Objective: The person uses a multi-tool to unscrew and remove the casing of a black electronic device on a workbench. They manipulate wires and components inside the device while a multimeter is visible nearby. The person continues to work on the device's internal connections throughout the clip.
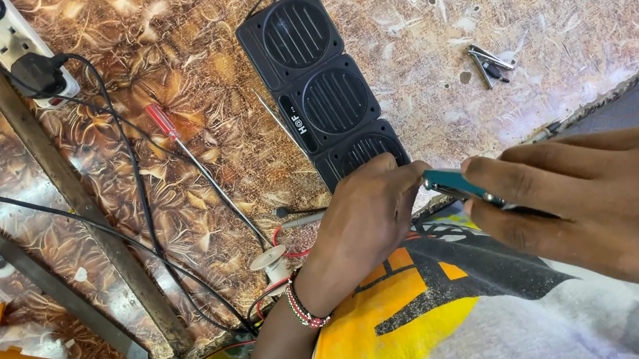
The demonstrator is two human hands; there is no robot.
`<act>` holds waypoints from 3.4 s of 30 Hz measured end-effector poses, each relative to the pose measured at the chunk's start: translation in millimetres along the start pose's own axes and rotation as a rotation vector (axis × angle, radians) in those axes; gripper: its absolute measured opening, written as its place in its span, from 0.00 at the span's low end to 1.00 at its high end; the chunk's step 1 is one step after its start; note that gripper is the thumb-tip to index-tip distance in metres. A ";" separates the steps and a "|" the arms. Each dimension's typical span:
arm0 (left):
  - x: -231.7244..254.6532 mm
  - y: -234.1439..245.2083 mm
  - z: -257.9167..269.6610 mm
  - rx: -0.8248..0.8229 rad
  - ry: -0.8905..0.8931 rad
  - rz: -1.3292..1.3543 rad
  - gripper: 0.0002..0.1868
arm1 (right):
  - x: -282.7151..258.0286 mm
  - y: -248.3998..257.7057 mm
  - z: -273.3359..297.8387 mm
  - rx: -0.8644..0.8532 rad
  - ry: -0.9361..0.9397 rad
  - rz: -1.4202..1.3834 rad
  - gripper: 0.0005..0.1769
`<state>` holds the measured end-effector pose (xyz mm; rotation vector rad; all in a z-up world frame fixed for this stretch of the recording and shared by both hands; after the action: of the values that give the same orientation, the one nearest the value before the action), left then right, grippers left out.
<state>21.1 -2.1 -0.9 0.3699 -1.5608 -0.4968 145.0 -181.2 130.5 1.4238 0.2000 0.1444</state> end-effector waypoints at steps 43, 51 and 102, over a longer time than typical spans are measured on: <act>7.9 4.3 -2.7 -0.064 0.062 0.007 0.12 | 4.2 -6.7 3.5 -0.083 0.050 0.083 0.35; 4.4 -1.2 -2.9 -0.098 0.129 -0.024 0.09 | 0.0 -11.0 -16.4 -0.187 -0.085 0.167 0.27; -21.8 14.1 33.8 0.647 0.388 1.451 0.29 | -1.0 -161.7 -60.0 0.958 -0.859 -0.402 0.08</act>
<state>-10.4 24.2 -12.5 -0.2367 -1.1876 1.1482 127.4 -146.5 -37.5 2.2091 -0.1982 -1.0061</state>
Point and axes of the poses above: each hand's wrist, its own z-axis away from the middle knuckle, its own y-axis out of the back of the hand, x = y × z, the point moved 2 cm from there along -z, towards the middle knuckle, and after that the axes turned 3 degrees about -y, right-handed, at the moved point
